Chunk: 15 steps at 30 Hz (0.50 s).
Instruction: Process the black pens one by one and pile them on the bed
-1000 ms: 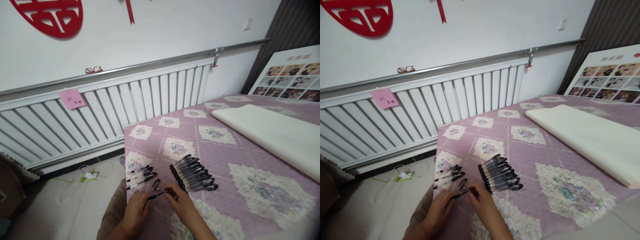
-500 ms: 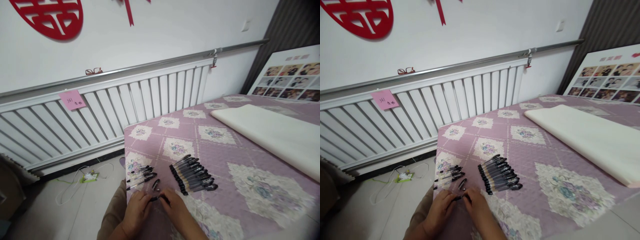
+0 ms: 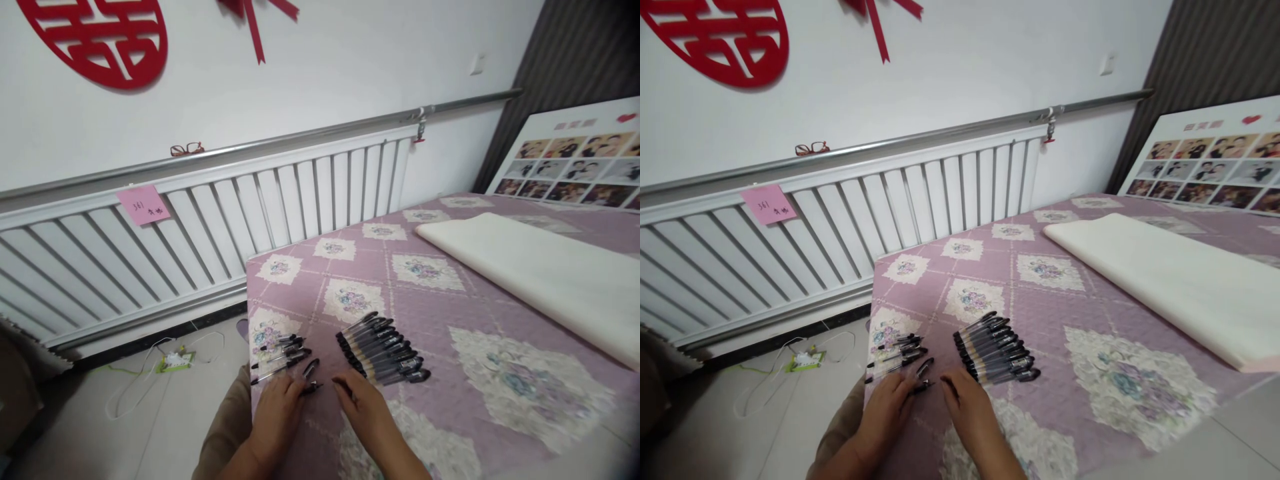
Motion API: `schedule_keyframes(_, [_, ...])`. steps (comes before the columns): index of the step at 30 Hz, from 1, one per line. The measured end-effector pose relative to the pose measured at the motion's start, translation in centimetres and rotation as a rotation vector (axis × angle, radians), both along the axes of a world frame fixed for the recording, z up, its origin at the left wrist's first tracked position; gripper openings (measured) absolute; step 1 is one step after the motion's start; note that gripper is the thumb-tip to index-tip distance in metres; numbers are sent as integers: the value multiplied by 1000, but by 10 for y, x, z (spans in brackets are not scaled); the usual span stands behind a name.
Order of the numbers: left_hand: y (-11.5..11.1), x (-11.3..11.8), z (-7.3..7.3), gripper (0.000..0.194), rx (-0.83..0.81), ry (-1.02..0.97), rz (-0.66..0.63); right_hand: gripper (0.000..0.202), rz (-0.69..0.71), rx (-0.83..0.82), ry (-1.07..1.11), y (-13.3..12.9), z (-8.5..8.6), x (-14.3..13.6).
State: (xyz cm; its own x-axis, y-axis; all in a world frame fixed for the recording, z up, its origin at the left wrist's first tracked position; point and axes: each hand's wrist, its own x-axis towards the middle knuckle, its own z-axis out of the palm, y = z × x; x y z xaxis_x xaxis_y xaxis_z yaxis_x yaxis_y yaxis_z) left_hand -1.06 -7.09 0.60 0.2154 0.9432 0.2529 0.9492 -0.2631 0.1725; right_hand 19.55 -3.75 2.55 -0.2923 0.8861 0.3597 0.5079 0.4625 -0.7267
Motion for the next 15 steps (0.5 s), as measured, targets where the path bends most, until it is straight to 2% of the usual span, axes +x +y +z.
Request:
schedule_keyframes(5, [9, 5, 6, 22, -22, -21, 92, 21, -68, 49, 27, 3, 0, 12])
schedule_keyframes(9, [19, 1, 7, 19, 40, -16, 76, 24, -157, 73, 82, 8, 5, 30])
schedule_keyframes(15, [30, -9, -3, 14, 155, -7, 93, 28, -436, 47, 114, 16, 11, 79])
